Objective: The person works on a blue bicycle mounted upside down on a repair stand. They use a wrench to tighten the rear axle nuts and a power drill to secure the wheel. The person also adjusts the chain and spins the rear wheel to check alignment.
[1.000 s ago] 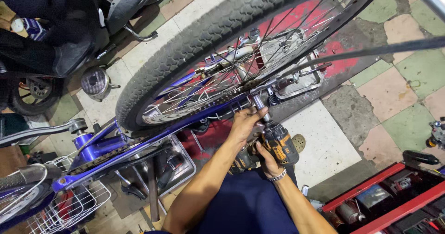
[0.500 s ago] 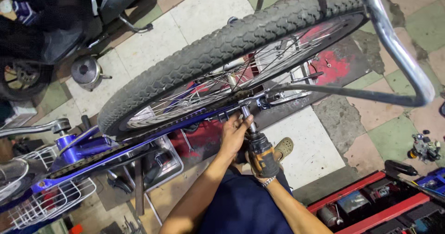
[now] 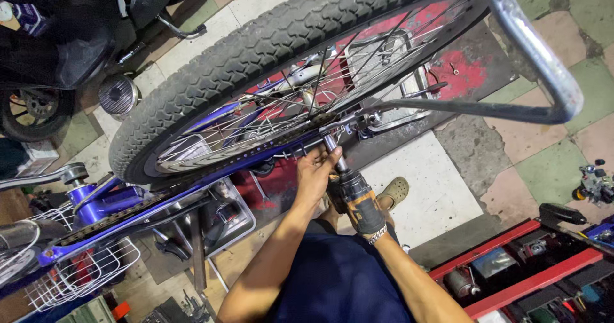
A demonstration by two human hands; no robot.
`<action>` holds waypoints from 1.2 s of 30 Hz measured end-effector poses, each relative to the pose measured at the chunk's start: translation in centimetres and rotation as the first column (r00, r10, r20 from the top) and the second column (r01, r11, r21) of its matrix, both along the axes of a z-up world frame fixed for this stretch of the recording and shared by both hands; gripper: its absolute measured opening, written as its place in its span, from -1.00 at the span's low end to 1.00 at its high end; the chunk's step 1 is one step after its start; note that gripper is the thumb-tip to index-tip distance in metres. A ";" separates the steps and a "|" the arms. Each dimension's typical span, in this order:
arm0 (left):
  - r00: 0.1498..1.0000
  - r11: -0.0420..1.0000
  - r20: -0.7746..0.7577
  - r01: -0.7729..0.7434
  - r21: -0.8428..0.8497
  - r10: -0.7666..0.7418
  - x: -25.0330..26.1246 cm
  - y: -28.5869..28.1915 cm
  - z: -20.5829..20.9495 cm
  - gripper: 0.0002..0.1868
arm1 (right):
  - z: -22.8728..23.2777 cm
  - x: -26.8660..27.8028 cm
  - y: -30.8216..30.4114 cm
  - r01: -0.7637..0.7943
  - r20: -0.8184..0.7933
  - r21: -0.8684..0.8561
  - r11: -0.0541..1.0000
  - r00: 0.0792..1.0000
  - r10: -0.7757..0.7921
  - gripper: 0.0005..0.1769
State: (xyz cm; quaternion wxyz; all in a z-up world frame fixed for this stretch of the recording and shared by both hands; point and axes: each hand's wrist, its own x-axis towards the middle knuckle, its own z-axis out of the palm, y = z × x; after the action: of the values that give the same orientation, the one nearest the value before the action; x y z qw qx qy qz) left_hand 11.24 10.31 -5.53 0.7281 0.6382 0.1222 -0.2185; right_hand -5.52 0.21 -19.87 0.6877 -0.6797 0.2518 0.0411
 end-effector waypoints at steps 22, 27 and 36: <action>0.998 0.992 -0.061 -0.041 -0.116 0.034 0.2 -0.3 0.1 -0.81 | 0.8 -0.9 0.0 0.007 0.030 -0.022 1.000 1.000 -0.006 -0.60; 0.992 0.984 -0.115 -0.077 -0.163 0.058 0.2 -0.4 -0.3 -0.87 | 0.6 -0.5 0.9 0.031 0.036 -0.052 0.998 0.999 -0.029 -0.59; 0.985 0.981 -0.124 -0.136 -0.138 0.119 0.4 -0.3 -1.9 -0.88 | 2.8 -4.4 2.9 -0.106 0.083 0.026 0.994 0.991 0.104 -0.56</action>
State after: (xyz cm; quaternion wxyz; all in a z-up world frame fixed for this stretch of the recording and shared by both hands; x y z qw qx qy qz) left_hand 11.64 10.00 -7.45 0.7770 0.5604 0.1886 -0.2161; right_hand -9.90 3.07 -17.11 0.7046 -0.6826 0.1866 0.0532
